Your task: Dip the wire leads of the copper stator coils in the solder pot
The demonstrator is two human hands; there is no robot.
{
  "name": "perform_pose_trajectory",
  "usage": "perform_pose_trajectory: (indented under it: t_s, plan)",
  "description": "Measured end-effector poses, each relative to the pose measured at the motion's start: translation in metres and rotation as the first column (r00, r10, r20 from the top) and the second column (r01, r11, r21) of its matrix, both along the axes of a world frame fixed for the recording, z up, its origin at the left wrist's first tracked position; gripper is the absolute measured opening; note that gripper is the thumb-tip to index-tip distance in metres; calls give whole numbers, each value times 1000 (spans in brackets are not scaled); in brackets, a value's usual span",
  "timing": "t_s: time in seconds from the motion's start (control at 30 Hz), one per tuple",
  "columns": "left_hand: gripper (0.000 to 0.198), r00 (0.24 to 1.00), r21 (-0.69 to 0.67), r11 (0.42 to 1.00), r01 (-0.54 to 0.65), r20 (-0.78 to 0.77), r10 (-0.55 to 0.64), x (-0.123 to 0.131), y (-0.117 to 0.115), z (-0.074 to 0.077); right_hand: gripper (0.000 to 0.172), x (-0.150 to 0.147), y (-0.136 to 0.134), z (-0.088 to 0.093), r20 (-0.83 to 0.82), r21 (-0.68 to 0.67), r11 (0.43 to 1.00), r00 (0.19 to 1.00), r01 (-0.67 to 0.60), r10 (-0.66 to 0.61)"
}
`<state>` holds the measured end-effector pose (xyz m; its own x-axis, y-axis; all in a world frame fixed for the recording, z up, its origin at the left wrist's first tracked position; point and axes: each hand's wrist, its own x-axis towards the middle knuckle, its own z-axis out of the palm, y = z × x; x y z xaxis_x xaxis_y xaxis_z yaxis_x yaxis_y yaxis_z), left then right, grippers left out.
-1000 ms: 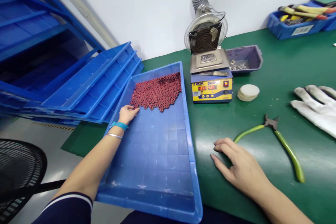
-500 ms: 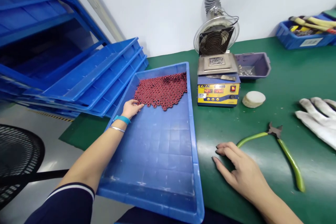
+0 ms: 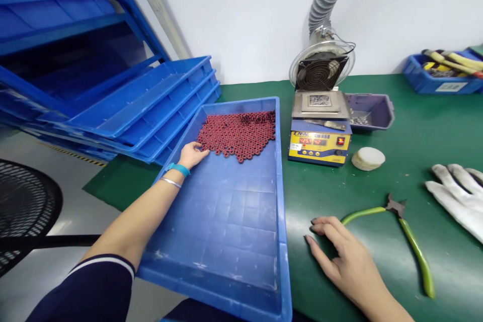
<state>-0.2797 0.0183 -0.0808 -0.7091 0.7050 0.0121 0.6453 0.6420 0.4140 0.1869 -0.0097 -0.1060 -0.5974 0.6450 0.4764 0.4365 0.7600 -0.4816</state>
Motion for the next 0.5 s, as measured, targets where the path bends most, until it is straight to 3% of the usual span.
perform_pose_trajectory:
  t_s: [0.23, 0.5]
  plan:
    - [25, 999, -3, 1000, -21, -25, 21, 2, 0, -1, 13, -1, 1, 1, -9, -9, 1000, 1000, 1, -1]
    - [25, 999, -15, 1000, -21, -26, 21, -3, 0, -1, 12, 0, 1, 1, -12, 22, 1000, 1000, -8, 8]
